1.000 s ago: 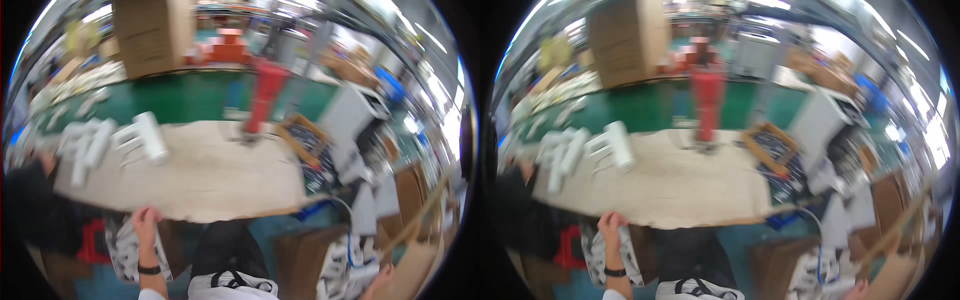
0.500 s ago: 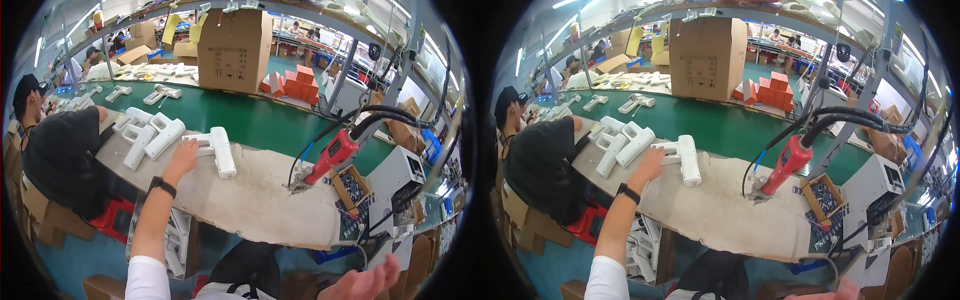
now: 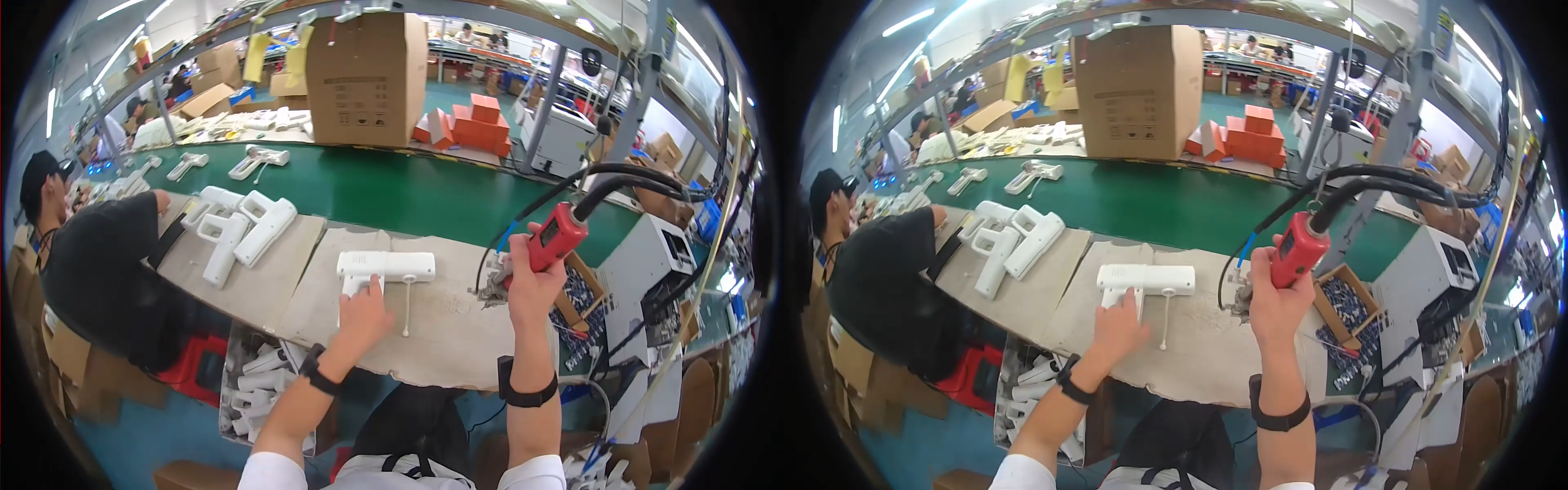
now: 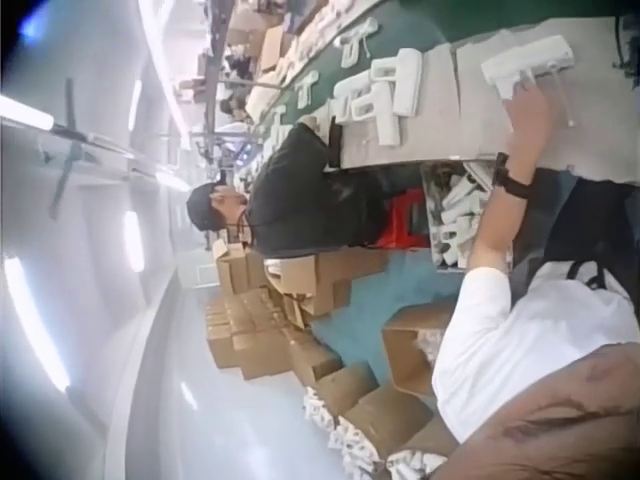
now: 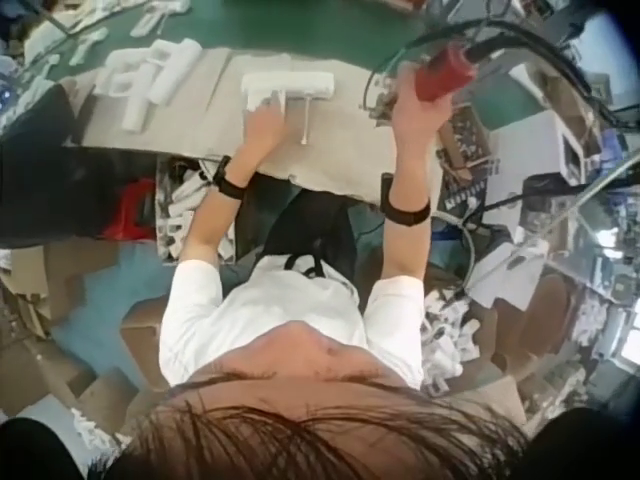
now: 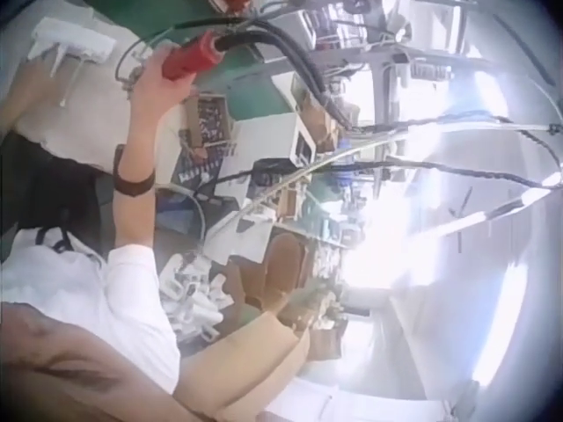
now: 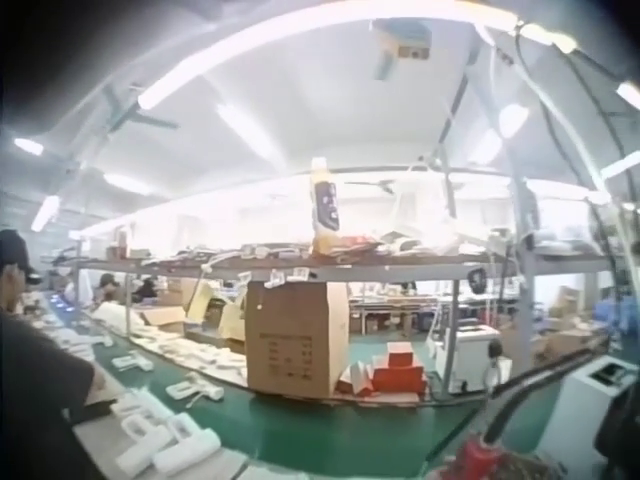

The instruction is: Assembling white plastic casings for electronic devices using an electric screwdriver on a factory production line.

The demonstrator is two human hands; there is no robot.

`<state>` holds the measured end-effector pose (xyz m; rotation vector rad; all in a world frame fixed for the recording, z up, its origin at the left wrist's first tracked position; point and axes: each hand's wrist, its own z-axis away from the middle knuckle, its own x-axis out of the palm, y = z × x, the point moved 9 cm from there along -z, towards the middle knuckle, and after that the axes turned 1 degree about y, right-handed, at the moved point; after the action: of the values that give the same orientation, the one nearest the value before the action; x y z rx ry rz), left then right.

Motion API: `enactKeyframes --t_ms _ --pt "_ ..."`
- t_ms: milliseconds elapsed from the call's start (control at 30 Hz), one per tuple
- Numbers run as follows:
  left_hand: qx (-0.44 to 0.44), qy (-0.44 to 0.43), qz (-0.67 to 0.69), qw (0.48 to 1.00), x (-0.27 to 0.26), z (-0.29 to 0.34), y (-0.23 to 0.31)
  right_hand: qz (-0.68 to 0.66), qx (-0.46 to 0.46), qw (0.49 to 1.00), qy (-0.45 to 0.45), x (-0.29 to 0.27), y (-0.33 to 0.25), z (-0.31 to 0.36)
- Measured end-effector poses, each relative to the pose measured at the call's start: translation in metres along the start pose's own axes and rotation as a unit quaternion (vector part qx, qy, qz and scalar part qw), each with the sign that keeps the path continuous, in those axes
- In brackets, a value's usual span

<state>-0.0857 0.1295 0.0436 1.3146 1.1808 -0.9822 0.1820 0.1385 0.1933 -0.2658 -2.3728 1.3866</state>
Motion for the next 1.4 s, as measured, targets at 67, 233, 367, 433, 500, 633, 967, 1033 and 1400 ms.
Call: enactKeyframes --t_ms 67,233,367,433,500,633,967,1033,1400 --pt "0.014 0.040 0.054 0.998 -0.016 -0.002 0.012 -0.013 -0.050 0.998 0.030 -0.015 -0.015 -0.002" --pt "0.154 0.063 -0.015 0.986 -0.019 -0.083 0.054 0.032 -0.023 0.999 -0.010 -0.024 -0.062 0.003" --pt "0.123 -0.163 -0.056 0.977 0.030 -0.089 0.076 0.023 0.019 0.999 -0.013 -0.033 -0.070 0.006" --pt "0.245 -0.135 -0.046 0.959 0.041 -0.060 0.121 0.018 0.014 1.000 0.010 -0.039 -0.066 0.000" --pt "0.272 -0.096 -0.038 0.957 0.046 -0.035 0.146 0.003 0.002 1.000 0.027 -0.038 -0.059 -0.007" --pt "0.236 -0.174 0.020 0.956 0.046 -0.026 0.160 0.006 -0.071 0.997 -0.001 -0.021 -0.040 -0.017" --pt "0.249 -0.157 -0.040 0.955 0.045 -0.026 0.158 -0.012 -0.079 0.997 -0.008 0.008 0.002 -0.028" --pt "0.261 -0.160 -0.046 0.951 0.047 -0.026 0.157 -0.014 -0.066 0.998 -0.010 0.011 0.010 -0.028" --pt "0.275 -0.119 -0.048 0.953 0.048 -0.024 0.158 0.035 -0.054 0.998 -0.024 0.015 0.031 -0.023"
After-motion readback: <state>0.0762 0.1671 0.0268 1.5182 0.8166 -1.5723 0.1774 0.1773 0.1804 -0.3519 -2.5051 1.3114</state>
